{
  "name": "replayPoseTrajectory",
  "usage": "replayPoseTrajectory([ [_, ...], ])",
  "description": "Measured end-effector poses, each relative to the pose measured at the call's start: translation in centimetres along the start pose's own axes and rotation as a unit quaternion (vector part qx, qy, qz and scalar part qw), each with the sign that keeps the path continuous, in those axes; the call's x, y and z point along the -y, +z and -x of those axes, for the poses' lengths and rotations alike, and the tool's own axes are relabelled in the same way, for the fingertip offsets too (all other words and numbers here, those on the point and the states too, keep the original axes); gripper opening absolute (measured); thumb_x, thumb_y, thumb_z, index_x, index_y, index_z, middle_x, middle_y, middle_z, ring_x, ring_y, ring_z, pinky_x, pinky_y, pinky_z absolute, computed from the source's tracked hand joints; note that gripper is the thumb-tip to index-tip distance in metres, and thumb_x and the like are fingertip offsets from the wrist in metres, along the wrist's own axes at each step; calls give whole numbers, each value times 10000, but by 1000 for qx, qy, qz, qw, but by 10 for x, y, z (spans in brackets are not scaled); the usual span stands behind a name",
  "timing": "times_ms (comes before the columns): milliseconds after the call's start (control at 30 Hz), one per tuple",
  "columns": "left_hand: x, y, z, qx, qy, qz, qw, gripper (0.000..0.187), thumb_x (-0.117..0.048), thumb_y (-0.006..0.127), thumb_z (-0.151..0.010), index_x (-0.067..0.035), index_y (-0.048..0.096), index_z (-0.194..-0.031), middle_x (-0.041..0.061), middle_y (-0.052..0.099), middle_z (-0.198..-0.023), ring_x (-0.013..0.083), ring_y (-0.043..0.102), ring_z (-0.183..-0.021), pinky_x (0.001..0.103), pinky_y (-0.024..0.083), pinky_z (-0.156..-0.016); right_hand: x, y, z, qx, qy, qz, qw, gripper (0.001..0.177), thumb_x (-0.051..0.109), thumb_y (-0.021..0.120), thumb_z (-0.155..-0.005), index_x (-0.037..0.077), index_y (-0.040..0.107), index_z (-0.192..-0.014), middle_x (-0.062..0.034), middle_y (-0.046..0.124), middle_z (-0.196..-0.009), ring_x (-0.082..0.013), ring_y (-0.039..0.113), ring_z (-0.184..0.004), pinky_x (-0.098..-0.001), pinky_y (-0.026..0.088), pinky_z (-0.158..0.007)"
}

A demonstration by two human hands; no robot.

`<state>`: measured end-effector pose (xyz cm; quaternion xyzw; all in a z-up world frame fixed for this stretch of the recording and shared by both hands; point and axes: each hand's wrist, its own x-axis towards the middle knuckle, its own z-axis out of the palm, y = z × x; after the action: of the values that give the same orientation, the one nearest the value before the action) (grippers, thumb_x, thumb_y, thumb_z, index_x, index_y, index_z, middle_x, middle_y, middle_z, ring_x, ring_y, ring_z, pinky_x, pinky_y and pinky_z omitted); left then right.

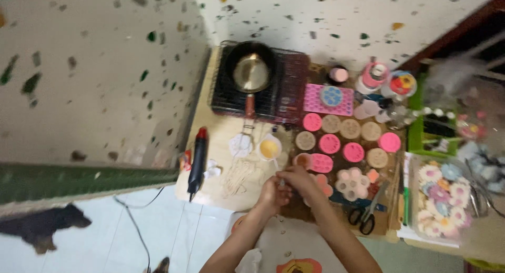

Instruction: Preparing and pouring melted wax into various flower-shaped silicone molds to create candles.

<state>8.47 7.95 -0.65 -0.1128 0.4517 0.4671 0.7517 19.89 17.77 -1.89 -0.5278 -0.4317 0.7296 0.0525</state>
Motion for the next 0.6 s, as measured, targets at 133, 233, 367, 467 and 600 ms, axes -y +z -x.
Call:
replayPoseTrajectory([
  [133,1,-15,-6,-1,-39,-1,999,278,-313,419,-952,-99,596,-929,116,668,-790,231,601,-678,351,472,-614,4,16,12,-184,-190,245,933,328,281,763,-864,-24,706,-971,-108,728,-863,-243,701,-764,-407,560,-667],
  [233,11,-38,-24,15,-43,19,999,300,-251,459,-952,-23,648,-1002,111,684,-845,203,582,-694,327,487,-632,14,8,35,-224,-191,286,912,316,301,738,-894,2,736,-999,-154,742,-855,-258,719,-778,-402,566,-705],
  [367,1,-31,-4,-38,-32,-34,998,361,-273,462,-940,-27,675,-1097,75,674,-848,172,546,-685,310,434,-596,-35,-64,47,-443,-207,136,862,316,290,790,-837,21,743,-996,-117,762,-848,-216,739,-770,-363,577,-701],
  [467,-6,-22,11,-83,-8,-106,991,369,-314,469,-970,-59,681,-1131,40,642,-845,166,548,-694,310,433,-608,-112,-155,80,-587,-72,124,797,362,333,848,-800,30,748,-970,-111,761,-857,-250,708,-752,-392,554,-680],
  [600,-8,-25,9,-119,12,-159,980,359,-308,443,-983,-80,669,-1145,37,651,-869,161,576,-725,315,490,-649,-192,-228,104,-594,24,231,770,426,461,764,-923,62,776,-1072,-119,777,-944,-276,725,-794,-446,573,-793],
])
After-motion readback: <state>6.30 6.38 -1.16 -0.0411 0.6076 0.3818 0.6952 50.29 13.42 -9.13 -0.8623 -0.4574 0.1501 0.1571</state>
